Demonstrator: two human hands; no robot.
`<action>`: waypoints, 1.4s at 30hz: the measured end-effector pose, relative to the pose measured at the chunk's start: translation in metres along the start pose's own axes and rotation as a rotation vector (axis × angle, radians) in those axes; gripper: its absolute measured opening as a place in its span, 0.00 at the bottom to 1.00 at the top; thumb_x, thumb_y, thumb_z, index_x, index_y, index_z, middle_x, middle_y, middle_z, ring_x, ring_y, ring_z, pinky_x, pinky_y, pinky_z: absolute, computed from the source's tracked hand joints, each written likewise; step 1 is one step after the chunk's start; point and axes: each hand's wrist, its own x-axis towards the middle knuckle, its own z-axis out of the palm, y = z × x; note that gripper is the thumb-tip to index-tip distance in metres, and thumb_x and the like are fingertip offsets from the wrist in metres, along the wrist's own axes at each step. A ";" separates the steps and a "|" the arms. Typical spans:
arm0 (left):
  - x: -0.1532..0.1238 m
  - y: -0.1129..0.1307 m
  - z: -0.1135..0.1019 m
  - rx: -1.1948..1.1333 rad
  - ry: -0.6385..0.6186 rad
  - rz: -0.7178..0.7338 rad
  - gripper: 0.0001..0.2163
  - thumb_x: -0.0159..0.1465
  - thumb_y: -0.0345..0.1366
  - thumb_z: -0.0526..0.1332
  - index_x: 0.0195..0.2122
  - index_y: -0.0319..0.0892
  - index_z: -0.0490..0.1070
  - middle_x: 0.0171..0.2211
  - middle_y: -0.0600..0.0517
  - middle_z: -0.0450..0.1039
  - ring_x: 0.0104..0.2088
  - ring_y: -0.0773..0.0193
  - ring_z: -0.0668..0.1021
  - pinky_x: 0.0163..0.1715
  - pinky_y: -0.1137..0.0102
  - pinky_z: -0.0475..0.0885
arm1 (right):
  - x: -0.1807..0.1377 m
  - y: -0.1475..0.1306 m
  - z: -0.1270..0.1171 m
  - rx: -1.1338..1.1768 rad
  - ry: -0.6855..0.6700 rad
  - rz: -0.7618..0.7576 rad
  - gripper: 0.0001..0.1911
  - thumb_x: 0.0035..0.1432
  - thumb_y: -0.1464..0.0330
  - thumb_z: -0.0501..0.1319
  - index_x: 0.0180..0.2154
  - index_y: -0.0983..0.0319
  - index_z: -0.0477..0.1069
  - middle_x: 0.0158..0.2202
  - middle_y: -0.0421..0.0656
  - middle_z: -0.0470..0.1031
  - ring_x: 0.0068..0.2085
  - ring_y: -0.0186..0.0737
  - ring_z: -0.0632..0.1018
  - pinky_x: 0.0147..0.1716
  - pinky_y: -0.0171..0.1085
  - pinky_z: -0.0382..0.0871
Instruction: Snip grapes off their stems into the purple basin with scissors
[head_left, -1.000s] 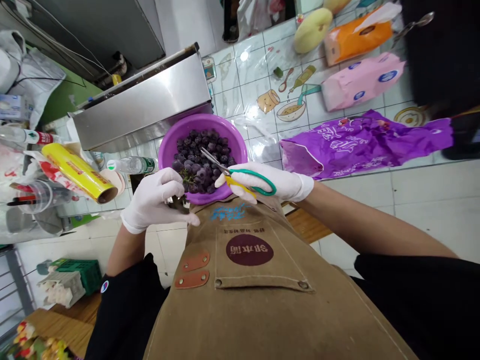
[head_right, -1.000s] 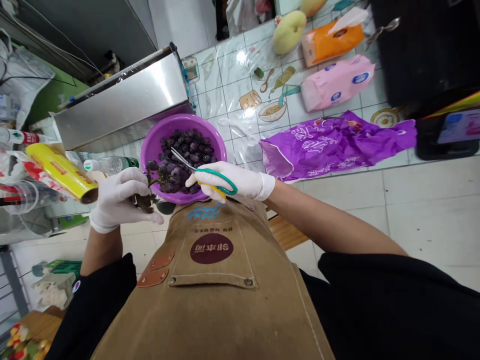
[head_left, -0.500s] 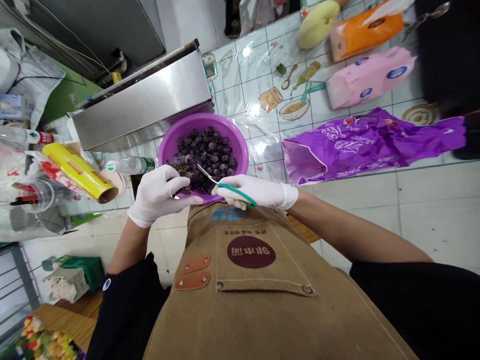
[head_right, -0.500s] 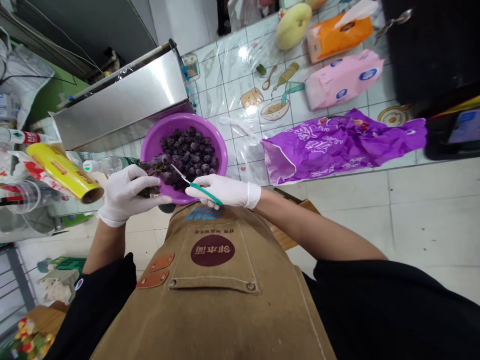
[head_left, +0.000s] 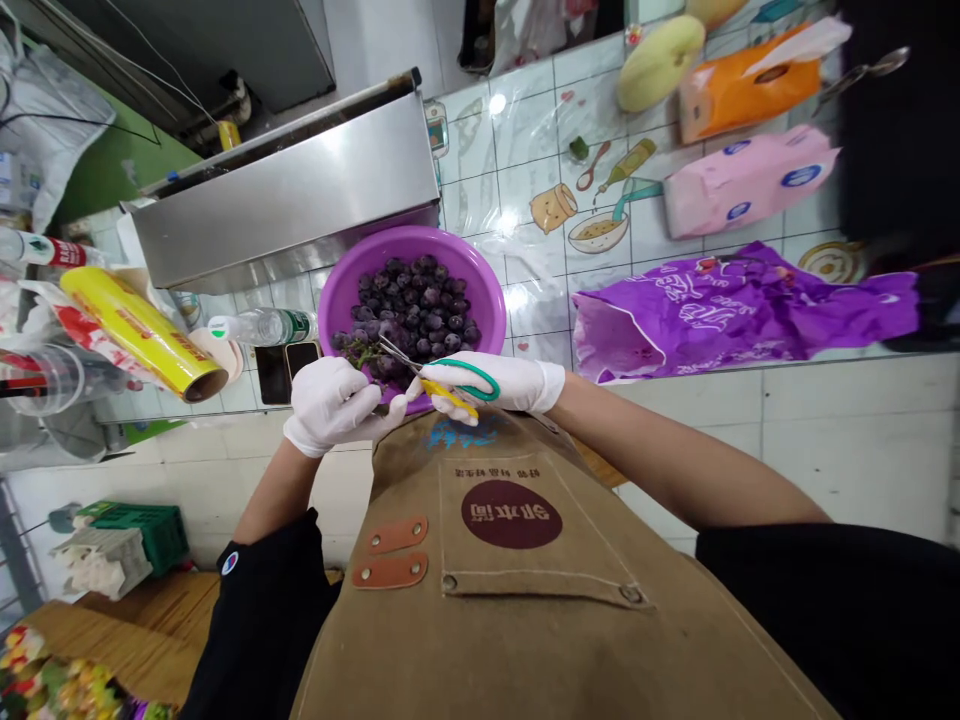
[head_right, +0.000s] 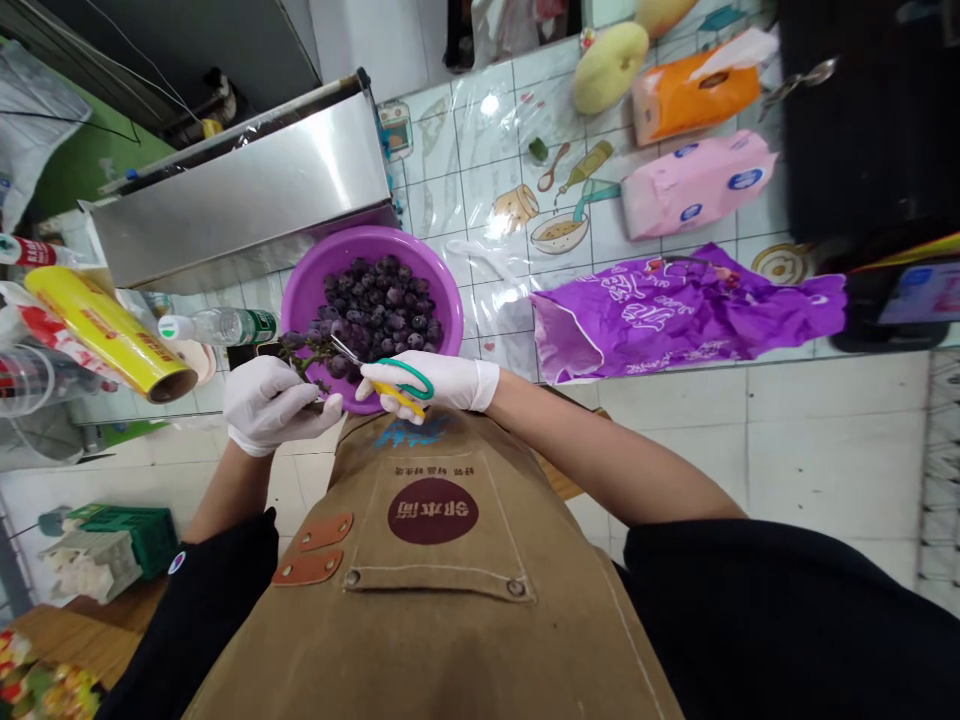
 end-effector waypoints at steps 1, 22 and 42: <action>0.000 0.001 0.000 -0.001 -0.002 -0.001 0.19 0.59 0.38 0.75 0.22 0.44 0.64 0.22 0.57 0.59 0.22 0.68 0.63 0.21 0.67 0.56 | 0.001 0.001 -0.001 0.010 0.000 0.003 0.36 0.66 0.39 0.65 0.49 0.67 0.77 0.26 0.36 0.72 0.20 0.29 0.69 0.21 0.32 0.64; -0.013 0.007 0.000 -0.058 0.037 0.001 0.12 0.62 0.38 0.70 0.30 0.46 0.67 0.23 0.57 0.61 0.22 0.67 0.66 0.21 0.66 0.61 | 0.004 -0.020 0.008 0.004 -0.006 0.120 0.32 0.65 0.40 0.68 0.42 0.65 0.74 0.20 0.34 0.69 0.20 0.30 0.69 0.19 0.31 0.64; -0.029 0.010 -0.008 -0.129 0.040 -0.106 0.09 0.61 0.36 0.71 0.36 0.45 0.70 0.25 0.58 0.62 0.22 0.68 0.68 0.21 0.67 0.63 | -0.019 -0.015 0.013 -0.124 0.055 0.166 0.31 0.60 0.41 0.71 0.37 0.63 0.73 0.20 0.32 0.67 0.17 0.28 0.66 0.17 0.31 0.60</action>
